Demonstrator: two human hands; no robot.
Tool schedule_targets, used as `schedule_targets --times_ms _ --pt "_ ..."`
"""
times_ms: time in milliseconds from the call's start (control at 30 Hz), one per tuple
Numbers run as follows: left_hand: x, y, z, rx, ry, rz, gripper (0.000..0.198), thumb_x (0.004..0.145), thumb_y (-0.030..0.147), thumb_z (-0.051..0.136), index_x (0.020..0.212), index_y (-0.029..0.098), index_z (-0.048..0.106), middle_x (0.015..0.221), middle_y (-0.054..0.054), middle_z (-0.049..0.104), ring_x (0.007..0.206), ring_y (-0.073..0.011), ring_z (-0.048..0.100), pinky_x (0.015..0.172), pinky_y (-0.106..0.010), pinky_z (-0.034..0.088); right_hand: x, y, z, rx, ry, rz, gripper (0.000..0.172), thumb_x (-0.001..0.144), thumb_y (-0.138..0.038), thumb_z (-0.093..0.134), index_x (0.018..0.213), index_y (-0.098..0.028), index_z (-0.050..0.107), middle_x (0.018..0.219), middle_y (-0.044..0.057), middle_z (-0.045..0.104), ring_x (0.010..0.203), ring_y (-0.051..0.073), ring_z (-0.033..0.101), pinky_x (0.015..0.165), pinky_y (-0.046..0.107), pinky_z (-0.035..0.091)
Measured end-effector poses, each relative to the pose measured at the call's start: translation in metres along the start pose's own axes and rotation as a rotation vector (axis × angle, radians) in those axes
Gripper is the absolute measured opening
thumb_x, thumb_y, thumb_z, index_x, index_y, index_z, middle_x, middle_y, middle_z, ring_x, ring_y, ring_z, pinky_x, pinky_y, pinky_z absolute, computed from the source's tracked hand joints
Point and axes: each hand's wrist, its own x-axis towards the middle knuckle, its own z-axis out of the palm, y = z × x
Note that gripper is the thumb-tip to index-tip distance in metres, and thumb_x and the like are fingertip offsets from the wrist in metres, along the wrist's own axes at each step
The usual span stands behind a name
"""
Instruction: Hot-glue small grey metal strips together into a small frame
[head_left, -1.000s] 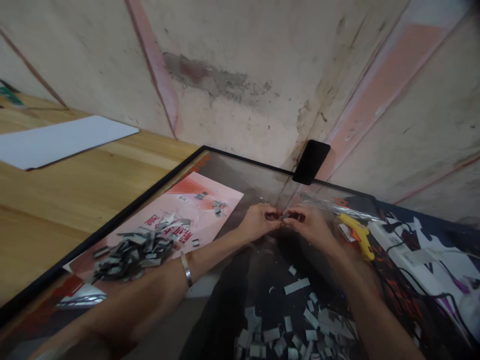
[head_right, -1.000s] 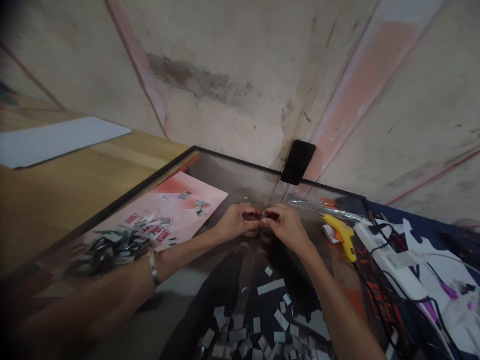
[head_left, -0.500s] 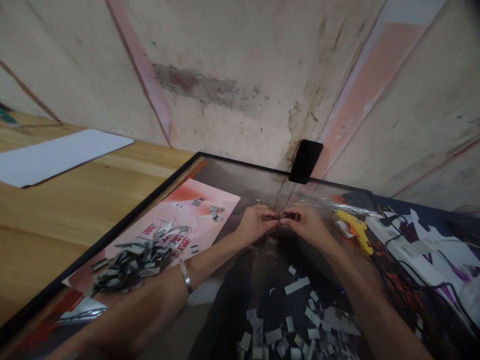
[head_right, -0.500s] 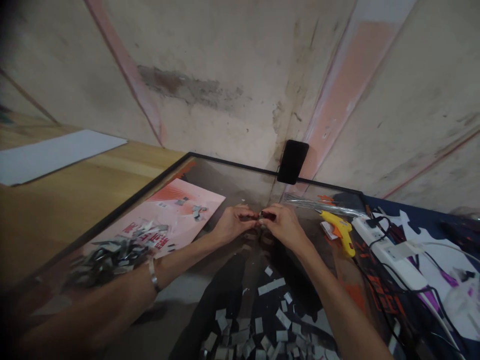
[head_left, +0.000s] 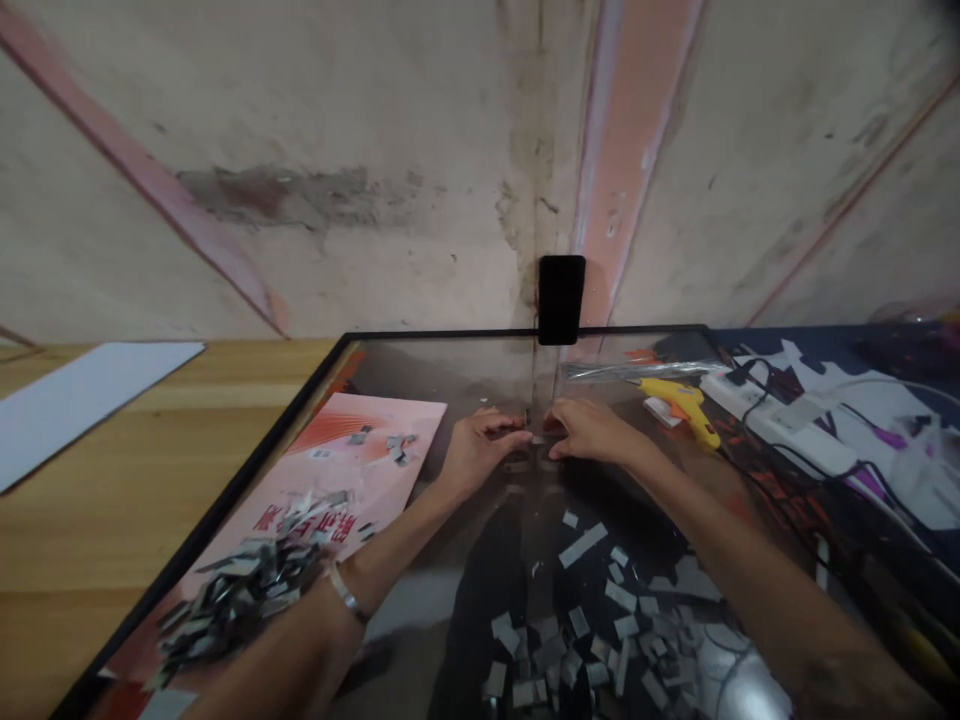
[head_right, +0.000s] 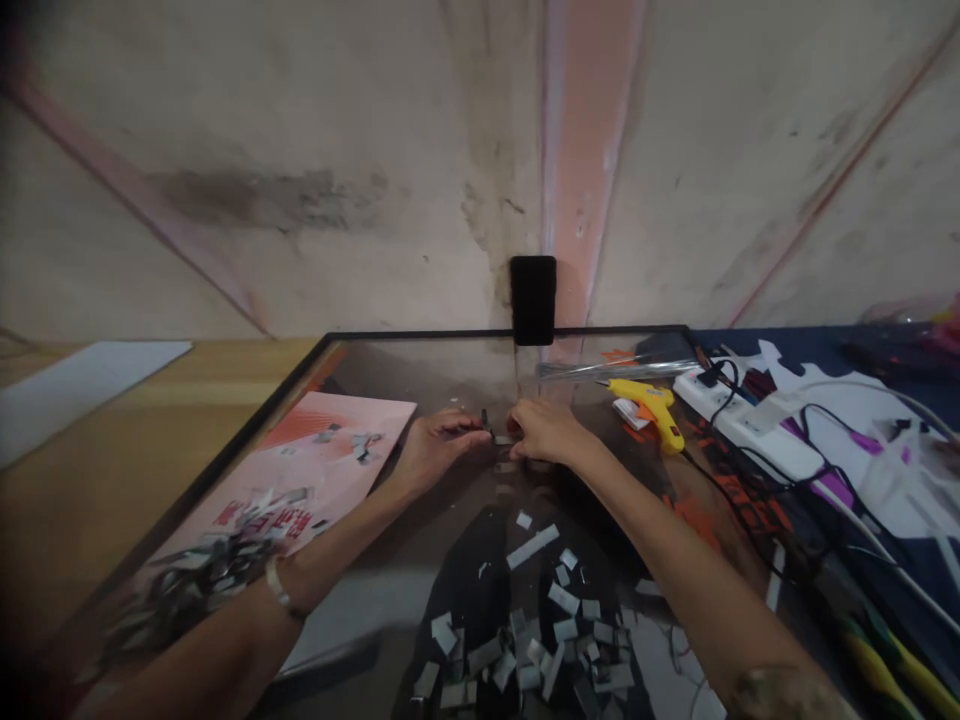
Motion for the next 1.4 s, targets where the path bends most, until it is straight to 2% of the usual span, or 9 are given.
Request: schedule_targets --times_ms 400,667,967,1167,1400 --pt "-0.001 -0.002 -0.001 0.058 0.008 -0.021 0.024 0.071 0.038 0.072 0.084 0.017 0.073 0.085 -0.004 0.07 0.079 -0.0161 0.061 0.067 -0.024 0.045 -0.001 -0.002 0.004 0.01 0.011 -0.009 0.018 0.068 -0.022 0.067 0.085 -0.022 0.07 0.092 0.005 0.068 0.089 0.021 0.058 0.063 0.025 0.035" --pt "0.0 0.002 -0.002 0.081 0.001 -0.021 0.022 0.071 0.037 0.072 0.081 0.017 0.073 0.079 -0.003 0.067 0.071 -0.0133 0.057 0.063 -0.023 0.043 0.001 -0.001 0.007 -0.001 0.017 -0.03 0.018 0.067 -0.02 0.064 0.084 -0.022 0.07 0.091 0.005 0.068 0.086 0.02 0.058 0.061 0.025 0.033" --pt "-0.002 0.001 -0.001 0.071 0.013 -0.036 0.025 0.071 0.038 0.072 0.082 0.016 0.073 0.081 -0.004 0.068 0.071 -0.0139 0.058 0.064 -0.023 0.042 0.002 0.0 0.005 -0.009 -0.031 -0.018 0.026 0.067 -0.028 0.066 0.092 -0.021 0.068 0.095 0.005 0.067 0.088 0.02 0.059 0.059 0.024 0.032" --pt "-0.003 0.006 -0.002 0.119 -0.036 -0.022 0.026 0.072 0.039 0.071 0.083 0.016 0.072 0.085 -0.004 0.069 0.076 -0.0149 0.058 0.065 -0.023 0.042 0.005 0.003 0.012 0.015 -0.032 -0.011 0.028 0.068 -0.025 0.065 0.096 -0.021 0.068 0.099 0.005 0.066 0.092 0.02 0.057 0.064 0.023 0.035" --pt "-0.002 0.001 -0.001 0.133 -0.074 -0.066 0.034 0.066 0.04 0.076 0.09 0.015 0.071 0.084 -0.004 0.069 0.074 -0.015 0.059 0.066 -0.024 0.044 0.005 0.003 0.009 0.074 0.048 -0.022 0.026 0.066 -0.026 0.069 0.091 -0.02 0.069 0.093 0.005 0.067 0.086 0.019 0.058 0.064 0.024 0.035"
